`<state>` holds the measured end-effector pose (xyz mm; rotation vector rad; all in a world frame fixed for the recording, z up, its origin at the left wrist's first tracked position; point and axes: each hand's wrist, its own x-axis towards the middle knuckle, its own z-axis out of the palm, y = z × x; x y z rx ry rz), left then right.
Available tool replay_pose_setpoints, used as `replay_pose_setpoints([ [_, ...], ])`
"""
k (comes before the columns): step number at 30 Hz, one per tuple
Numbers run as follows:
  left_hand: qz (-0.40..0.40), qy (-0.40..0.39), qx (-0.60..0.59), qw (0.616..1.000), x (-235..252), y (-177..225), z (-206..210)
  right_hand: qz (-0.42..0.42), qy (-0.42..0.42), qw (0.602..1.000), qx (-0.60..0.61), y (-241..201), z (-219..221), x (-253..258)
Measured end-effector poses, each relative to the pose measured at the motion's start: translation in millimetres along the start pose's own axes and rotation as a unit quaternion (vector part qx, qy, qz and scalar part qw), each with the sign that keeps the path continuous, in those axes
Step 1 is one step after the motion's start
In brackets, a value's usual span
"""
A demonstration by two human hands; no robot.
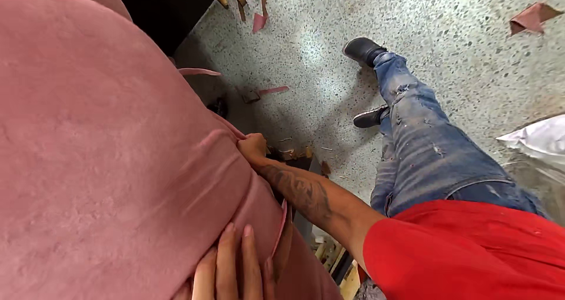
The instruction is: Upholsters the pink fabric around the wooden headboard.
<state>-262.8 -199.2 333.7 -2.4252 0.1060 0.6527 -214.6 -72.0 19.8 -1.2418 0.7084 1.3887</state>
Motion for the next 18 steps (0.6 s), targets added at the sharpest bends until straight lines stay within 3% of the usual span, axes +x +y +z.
replay_pose_setpoints([
  [3,0.002,0.017,-0.006,1.000,-7.5,-0.1,-1.7,-0.086,-0.023,0.996,-0.017,4.7,-9.3,3.9],
  [6,0.002,0.031,-0.039,0.999,-14.6,-2.2,-7.9,-0.191,-0.033,0.981,-0.011,2.9,-53.7,-37.6],
  [8,0.001,0.061,-0.083,0.995,-15.5,-5.3,-9.6,-0.329,-0.010,0.944,0.007,9.3,-88.1,-96.8],
  [10,0.012,0.116,-0.171,0.978,-12.6,-10.3,-8.6,-0.473,-0.014,0.881,0.009,26.4,-111.9,-146.7],
  [13,0.013,0.232,-0.280,0.931,-26.9,-22.4,-18.7,-0.508,-0.080,0.853,-0.094,38.0,-136.4,-169.0],
  [15,-0.059,0.290,-0.266,0.917,-50.7,-44.4,-35.5,-0.518,-0.069,0.839,-0.155,4.9,-152.5,-189.5],
  [16,-0.124,0.312,-0.256,0.907,-62.7,-57.7,-39.1,-0.556,-0.058,0.810,-0.176,-16.5,-158.4,-206.8],
  [18,-0.289,0.335,-0.244,0.863,-94.7,-81.8,-38.6,-0.629,-0.123,0.727,-0.246,-42.5,-162.8,-273.1],
])
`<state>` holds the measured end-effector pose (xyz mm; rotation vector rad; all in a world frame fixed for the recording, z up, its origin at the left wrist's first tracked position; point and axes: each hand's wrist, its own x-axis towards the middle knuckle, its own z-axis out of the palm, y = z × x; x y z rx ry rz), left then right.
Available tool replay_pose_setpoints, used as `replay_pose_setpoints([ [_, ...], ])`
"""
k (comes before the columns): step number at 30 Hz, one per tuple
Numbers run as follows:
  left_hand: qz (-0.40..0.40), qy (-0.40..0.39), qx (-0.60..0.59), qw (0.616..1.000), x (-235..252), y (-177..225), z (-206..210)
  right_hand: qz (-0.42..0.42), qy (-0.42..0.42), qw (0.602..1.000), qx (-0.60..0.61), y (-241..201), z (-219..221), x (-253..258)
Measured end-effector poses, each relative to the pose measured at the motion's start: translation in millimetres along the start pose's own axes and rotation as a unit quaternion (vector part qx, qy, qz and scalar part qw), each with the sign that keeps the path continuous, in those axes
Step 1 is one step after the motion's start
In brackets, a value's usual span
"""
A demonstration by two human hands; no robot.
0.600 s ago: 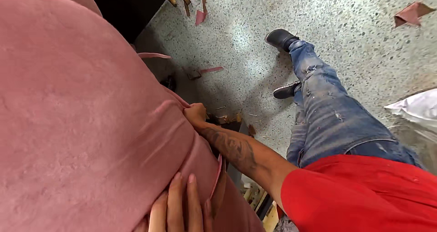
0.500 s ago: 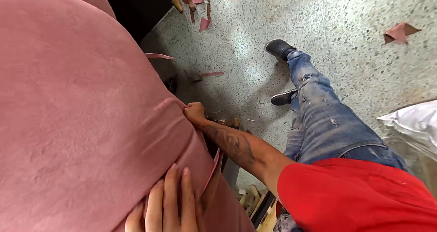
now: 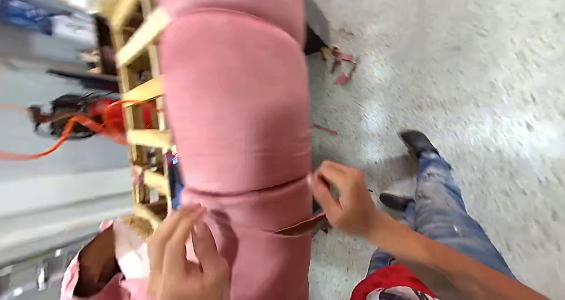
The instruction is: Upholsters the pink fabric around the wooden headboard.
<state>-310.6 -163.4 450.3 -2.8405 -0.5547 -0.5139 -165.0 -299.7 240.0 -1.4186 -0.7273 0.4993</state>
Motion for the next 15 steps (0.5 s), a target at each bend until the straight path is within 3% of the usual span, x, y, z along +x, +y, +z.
replay_pose_setpoints([
  [2,-0.144,0.042,0.010,0.989,-10.5,-41.5,-12.2,-0.083,-0.135,0.982,-0.101,-66.1,2.5,0.9],
  [3,-0.206,0.032,-0.014,0.978,-19.4,-64.1,-13.8,-0.121,-0.160,0.965,-0.171,-86.9,16.6,-0.9],
  [5,-0.312,-0.006,-0.116,0.943,-39.9,-96.5,-11.4,-0.186,-0.149,0.932,-0.273,-102.3,51.6,-4.6],
  [7,-0.378,-0.051,-0.220,0.898,-47.7,-105.2,-9.4,-0.206,-0.162,0.926,-0.272,-106.2,64.3,1.4],
  [8,-0.388,-0.069,-0.241,0.887,-46.6,-105.2,-9.4,-0.173,-0.209,0.935,-0.228,-113.8,57.8,8.1],
  [10,-0.395,-0.083,-0.248,0.880,-41.2,-103.6,-11.0,-0.013,-0.360,0.931,-0.059,-133.5,29.2,36.5],
  [12,-0.421,-0.079,-0.259,0.865,-42.8,-99.3,-16.7,0.132,-0.474,0.861,0.132,-149.7,1.2,70.2],
  [14,-0.437,-0.073,-0.273,0.854,-41.9,-100.0,-19.1,0.197,-0.497,0.810,0.241,-176.7,-14.2,107.0],
  [15,-0.437,-0.075,-0.276,0.853,-41.3,-101.4,-17.7,0.172,-0.493,0.815,0.250,-195.3,-16.9,127.1],
])
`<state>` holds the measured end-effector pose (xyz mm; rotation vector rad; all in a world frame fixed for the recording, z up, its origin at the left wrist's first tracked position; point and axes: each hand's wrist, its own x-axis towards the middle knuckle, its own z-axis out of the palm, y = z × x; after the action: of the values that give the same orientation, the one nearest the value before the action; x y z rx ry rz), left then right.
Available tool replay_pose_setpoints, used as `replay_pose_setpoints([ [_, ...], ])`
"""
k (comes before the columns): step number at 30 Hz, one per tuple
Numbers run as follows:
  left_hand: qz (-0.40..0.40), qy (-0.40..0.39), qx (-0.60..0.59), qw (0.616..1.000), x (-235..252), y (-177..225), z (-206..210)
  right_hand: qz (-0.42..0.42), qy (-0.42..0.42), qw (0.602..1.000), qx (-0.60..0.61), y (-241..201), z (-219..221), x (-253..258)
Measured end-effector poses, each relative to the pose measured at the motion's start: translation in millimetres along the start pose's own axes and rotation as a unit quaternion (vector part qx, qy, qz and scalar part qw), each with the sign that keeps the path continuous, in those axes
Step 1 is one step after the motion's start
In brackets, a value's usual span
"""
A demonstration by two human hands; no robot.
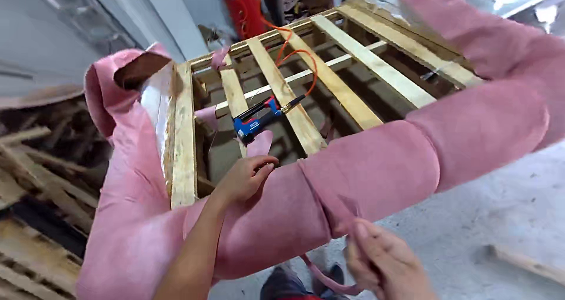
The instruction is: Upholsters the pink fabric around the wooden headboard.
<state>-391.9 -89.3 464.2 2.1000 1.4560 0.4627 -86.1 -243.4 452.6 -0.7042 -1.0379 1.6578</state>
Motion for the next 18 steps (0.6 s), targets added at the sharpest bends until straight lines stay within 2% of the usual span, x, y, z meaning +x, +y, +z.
replay_pose_setpoints([
  [3,-0.006,-0.019,0.019,1.000,6.9,-0.5,3.4,-0.129,0.001,0.983,-0.127,-82.0,8.6,47.0],
  [6,-0.008,-0.038,0.010,0.999,17.9,1.3,4.3,-0.208,0.005,0.952,-0.222,-133.6,44.1,126.4],
  [9,-0.014,-0.041,-0.025,0.999,34.1,-2.2,-3.6,-0.187,0.012,0.969,-0.162,-155.7,84.9,217.1],
  [12,-0.001,-0.017,-0.028,0.999,47.5,-10.6,-8.2,-0.139,0.031,0.987,-0.079,-163.4,109.8,277.2],
  [14,-0.010,-0.002,-0.011,1.000,49.6,-16.8,-4.5,-0.134,0.001,0.987,-0.086,-157.6,107.2,277.1],
  [15,-0.018,-0.003,-0.004,1.000,48.0,-18.7,-2.8,-0.145,-0.027,0.983,-0.114,-153.2,97.9,261.0],
  [18,-0.037,0.017,-0.032,0.999,42.1,-17.5,-7.0,-0.182,-0.062,0.933,-0.304,-151.2,52.1,168.5],
])
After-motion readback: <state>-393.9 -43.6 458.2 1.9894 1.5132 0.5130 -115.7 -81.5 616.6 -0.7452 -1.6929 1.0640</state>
